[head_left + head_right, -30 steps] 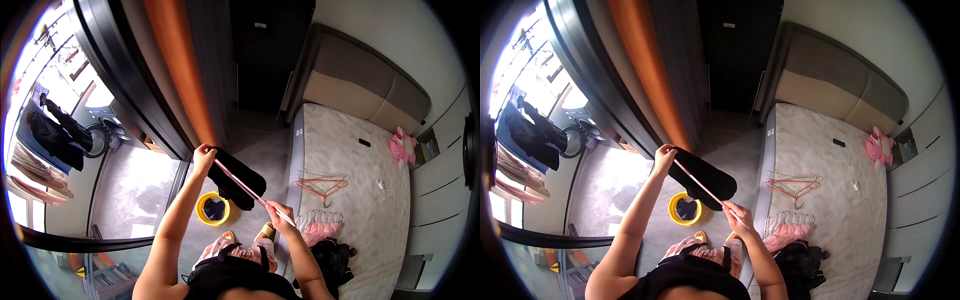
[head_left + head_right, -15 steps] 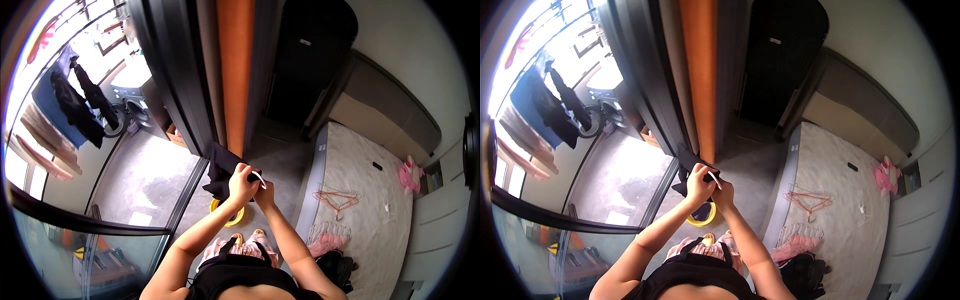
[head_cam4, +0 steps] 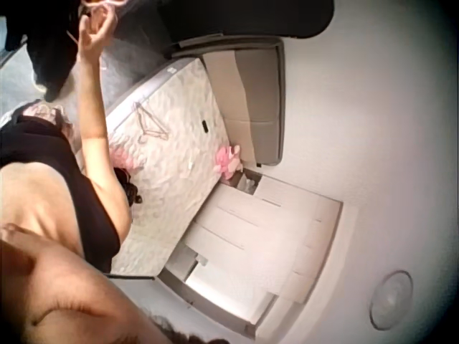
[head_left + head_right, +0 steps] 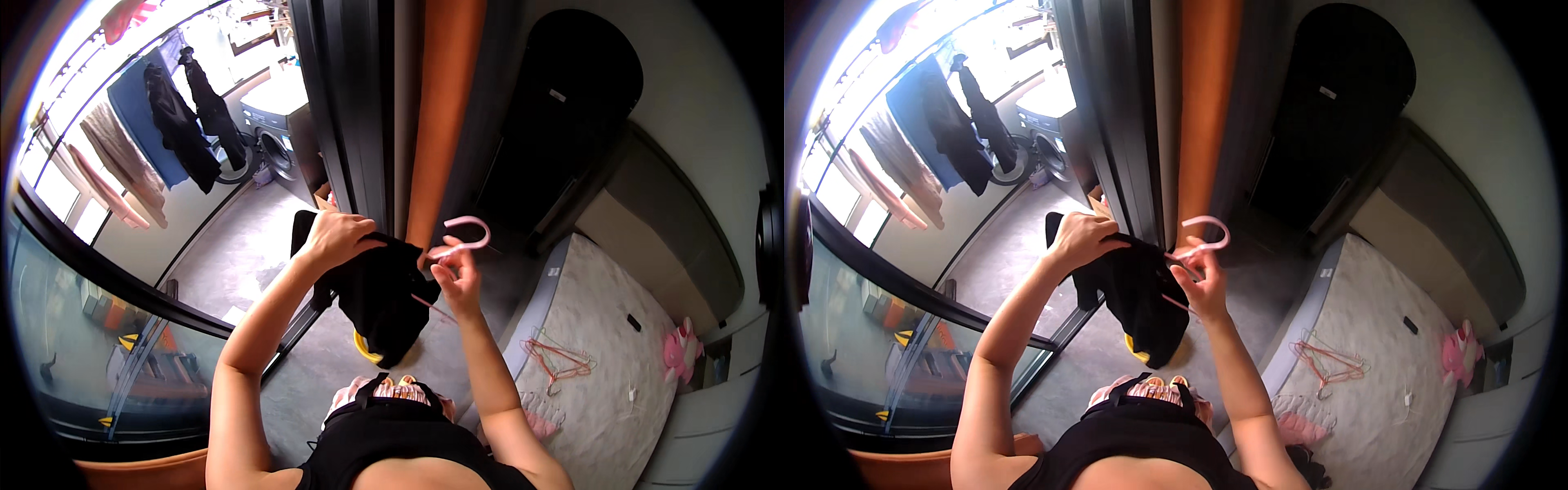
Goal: The person picks up various clothing items from a bed, places them on hangers, and hangs them on a drying rack near a window. The person also adjusts the position of the clothes on the rack and closes the window at the end.
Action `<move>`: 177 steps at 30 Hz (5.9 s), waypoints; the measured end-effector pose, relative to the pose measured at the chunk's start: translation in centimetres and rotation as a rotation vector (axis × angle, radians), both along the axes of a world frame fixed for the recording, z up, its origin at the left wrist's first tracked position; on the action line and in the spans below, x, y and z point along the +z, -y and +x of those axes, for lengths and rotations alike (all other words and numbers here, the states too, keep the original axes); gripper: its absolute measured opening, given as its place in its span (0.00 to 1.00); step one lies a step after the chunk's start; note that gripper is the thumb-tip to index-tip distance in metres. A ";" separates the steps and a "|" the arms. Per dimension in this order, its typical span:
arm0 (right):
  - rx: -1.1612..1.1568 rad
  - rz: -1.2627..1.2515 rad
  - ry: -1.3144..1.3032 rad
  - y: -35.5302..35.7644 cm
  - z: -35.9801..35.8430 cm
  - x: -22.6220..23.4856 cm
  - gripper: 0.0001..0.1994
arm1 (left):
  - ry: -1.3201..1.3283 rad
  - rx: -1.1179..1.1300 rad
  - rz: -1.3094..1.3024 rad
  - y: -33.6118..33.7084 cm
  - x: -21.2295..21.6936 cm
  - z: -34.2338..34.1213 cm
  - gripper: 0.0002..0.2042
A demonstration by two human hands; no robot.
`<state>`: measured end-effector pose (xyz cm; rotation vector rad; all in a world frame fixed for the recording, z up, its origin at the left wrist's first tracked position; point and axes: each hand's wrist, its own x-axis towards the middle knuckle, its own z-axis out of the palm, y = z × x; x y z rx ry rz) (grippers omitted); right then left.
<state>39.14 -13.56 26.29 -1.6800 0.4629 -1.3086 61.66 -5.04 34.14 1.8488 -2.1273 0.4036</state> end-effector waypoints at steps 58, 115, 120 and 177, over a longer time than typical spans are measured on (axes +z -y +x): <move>1.330 0.457 -0.639 -0.1 40.2 -0.3 0.09 | -0.178 0.805 -0.460 -24.4 -10.2 41.1 0.07; -0.023 0.700 -0.396 -9.9 37.5 -24.8 0.13 | -0.837 0.263 -0.034 -9.0 -19.7 28.5 0.10; -0.384 0.873 -0.324 -12.5 21.9 -29.6 0.09 | -0.827 -0.113 0.220 -6.2 -22.3 16.3 0.10; -1.531 0.123 0.465 -25.6 -49.7 0.2 0.20 | -0.859 -0.863 0.511 5.0 -23.3 -53.2 0.11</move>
